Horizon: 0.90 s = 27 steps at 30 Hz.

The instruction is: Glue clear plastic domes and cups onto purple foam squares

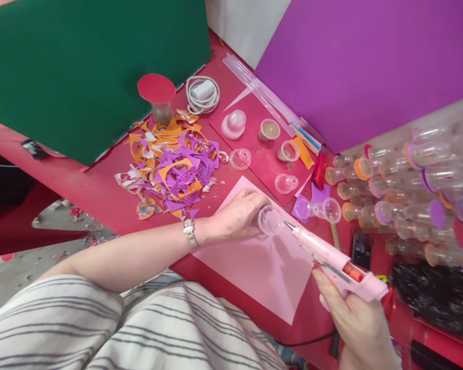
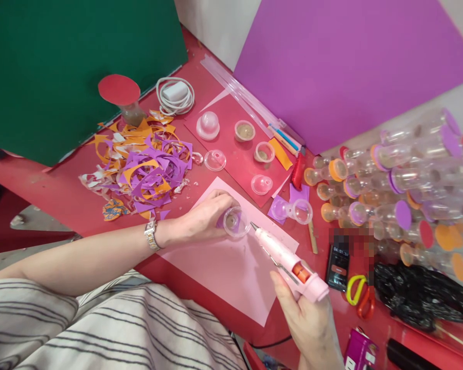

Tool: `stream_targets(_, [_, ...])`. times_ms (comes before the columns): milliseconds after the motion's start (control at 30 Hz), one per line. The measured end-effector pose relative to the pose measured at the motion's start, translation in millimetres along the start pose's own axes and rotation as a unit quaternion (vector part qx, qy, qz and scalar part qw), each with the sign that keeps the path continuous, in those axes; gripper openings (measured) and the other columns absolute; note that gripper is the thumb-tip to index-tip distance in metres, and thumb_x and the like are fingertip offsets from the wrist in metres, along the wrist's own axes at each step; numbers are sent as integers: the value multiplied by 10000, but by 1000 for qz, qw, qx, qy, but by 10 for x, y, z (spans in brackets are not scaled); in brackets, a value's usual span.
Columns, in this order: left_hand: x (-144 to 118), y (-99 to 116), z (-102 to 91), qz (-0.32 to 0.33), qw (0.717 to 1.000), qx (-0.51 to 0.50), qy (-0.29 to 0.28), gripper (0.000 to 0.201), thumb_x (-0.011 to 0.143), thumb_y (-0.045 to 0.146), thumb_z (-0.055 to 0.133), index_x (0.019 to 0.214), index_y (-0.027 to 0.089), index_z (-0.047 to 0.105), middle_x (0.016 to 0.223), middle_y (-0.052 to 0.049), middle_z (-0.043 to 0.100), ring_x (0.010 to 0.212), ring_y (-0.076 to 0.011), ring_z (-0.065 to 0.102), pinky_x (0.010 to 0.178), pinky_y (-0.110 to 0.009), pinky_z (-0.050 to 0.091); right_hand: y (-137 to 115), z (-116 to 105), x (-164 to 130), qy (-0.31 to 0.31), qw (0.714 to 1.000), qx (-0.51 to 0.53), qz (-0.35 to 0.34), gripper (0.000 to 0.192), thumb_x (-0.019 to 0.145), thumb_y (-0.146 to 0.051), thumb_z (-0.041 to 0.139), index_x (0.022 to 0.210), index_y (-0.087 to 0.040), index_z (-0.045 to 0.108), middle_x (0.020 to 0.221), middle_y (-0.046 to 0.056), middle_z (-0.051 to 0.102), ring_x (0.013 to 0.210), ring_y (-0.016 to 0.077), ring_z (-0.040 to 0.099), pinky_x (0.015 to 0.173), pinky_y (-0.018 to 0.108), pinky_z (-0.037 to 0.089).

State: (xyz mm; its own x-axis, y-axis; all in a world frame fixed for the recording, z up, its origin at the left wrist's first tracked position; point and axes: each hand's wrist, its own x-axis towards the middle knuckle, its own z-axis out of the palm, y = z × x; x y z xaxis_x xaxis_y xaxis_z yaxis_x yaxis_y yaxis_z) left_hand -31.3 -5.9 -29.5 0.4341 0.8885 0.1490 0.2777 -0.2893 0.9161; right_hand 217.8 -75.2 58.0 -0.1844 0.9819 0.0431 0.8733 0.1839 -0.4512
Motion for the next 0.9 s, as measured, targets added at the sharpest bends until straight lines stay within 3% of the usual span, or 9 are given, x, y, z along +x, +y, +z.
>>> stream_targets(400, [-2, -4, -3, 10, 1000, 7, -8, 268, 774, 209, 684, 978, 196, 512, 1012, -70, 623, 1021, -234, 527, 1001, -401, 431, -57, -1, 22, 8, 1000, 18, 7, 294, 852, -479, 629, 716, -219, 648, 578, 7, 655, 435, 159, 594, 457, 260, 526])
stream_targets(533, [-6, -2, 0, 9, 1000, 5, -5, 277, 762, 204, 686, 977, 195, 512, 1014, -73, 626, 1014, -234, 531, 992, -398, 436, -87, 18, -39, 24, 998, 17, 58, 337, 868, -520, 608, 754, -209, 667, 633, 23, 674, 504, 159, 614, 485, 247, 530])
stream_targets(900, [3, 7, -20, 16, 1000, 20, -12, 267, 763, 195, 663, 992, 199, 526, 1014, -67, 628, 1008, -231, 547, 1025, -405, 418, 175, 44, -41, 2, 1000, 4, 28, 288, 870, -474, 627, 846, -210, 739, 602, 42, 669, 437, 193, 600, 469, 309, 550])
